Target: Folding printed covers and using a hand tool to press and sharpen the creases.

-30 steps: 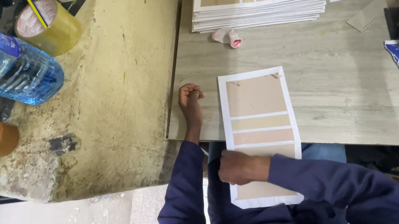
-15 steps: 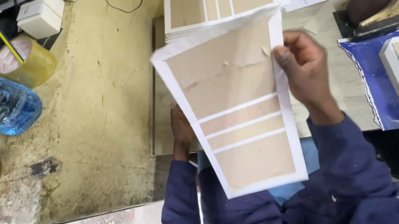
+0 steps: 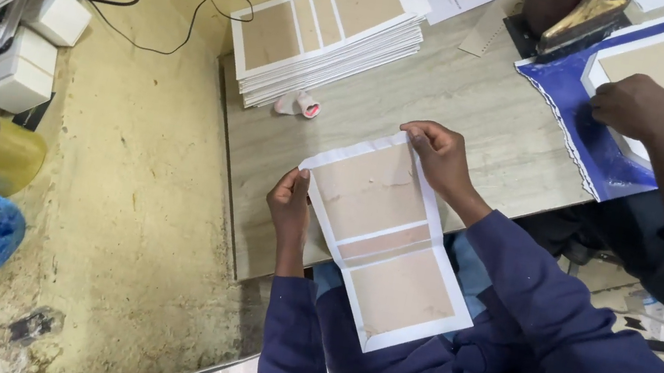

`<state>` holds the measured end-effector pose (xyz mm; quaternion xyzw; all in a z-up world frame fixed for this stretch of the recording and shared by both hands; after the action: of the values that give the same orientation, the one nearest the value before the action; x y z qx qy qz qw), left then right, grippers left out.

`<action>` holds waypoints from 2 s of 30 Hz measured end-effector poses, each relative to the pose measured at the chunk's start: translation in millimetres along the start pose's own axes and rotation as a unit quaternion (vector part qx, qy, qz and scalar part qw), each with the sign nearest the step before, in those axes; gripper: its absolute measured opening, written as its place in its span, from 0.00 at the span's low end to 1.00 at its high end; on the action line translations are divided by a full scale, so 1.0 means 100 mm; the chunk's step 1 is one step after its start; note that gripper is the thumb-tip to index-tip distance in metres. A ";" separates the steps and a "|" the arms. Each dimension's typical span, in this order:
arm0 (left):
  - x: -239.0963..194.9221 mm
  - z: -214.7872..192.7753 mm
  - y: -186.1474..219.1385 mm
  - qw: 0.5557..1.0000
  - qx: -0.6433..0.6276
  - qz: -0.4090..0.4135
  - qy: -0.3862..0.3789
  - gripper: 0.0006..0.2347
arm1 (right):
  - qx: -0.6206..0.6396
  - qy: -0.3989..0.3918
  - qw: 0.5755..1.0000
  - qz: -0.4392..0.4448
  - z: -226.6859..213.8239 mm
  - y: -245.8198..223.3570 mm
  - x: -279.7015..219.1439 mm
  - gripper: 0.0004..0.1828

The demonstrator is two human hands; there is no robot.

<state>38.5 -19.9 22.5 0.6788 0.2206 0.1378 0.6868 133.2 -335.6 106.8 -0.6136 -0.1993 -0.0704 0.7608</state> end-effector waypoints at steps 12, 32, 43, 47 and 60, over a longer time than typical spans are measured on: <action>-0.35 0.02 0.21 0.994 -0.068 0.014 0.089 0.08 | -0.007 0.033 0.999 0.043 0.01 0.10 -0.26 0.10; -0.48 -0.16 -0.01 0.979 -0.149 -0.083 0.108 0.09 | 0.068 -0.011 0.981 0.183 -0.09 0.16 -0.43 0.13; -0.41 -0.13 -0.18 0.983 -0.147 -0.081 0.076 0.12 | -0.167 -0.039 0.984 0.055 -0.12 0.38 -0.41 0.06; -0.63 -0.14 0.15 0.984 -0.147 -0.093 0.027 0.13 | -0.132 -0.021 0.990 0.046 -0.08 0.37 -0.41 0.06; -1.10 -0.03 0.81 0.988 0.075 0.049 0.124 0.08 | -0.081 0.055 0.993 -0.064 -0.11 0.44 -0.51 0.05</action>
<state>-49.0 -67.1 116.0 0.7158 0.2801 0.2376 0.5939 104.4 -342.8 45.6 -0.6541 -0.1897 -0.1682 0.7126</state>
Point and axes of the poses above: each hand's wrist, its own x-axis towards the middle knuckle, its own z-axis out of the palm, y = z × x, the point moved 4 cm from there along x, towards the middle knuckle, and after that the axes turned 13 degrees about -z, right-handed, at the moved point
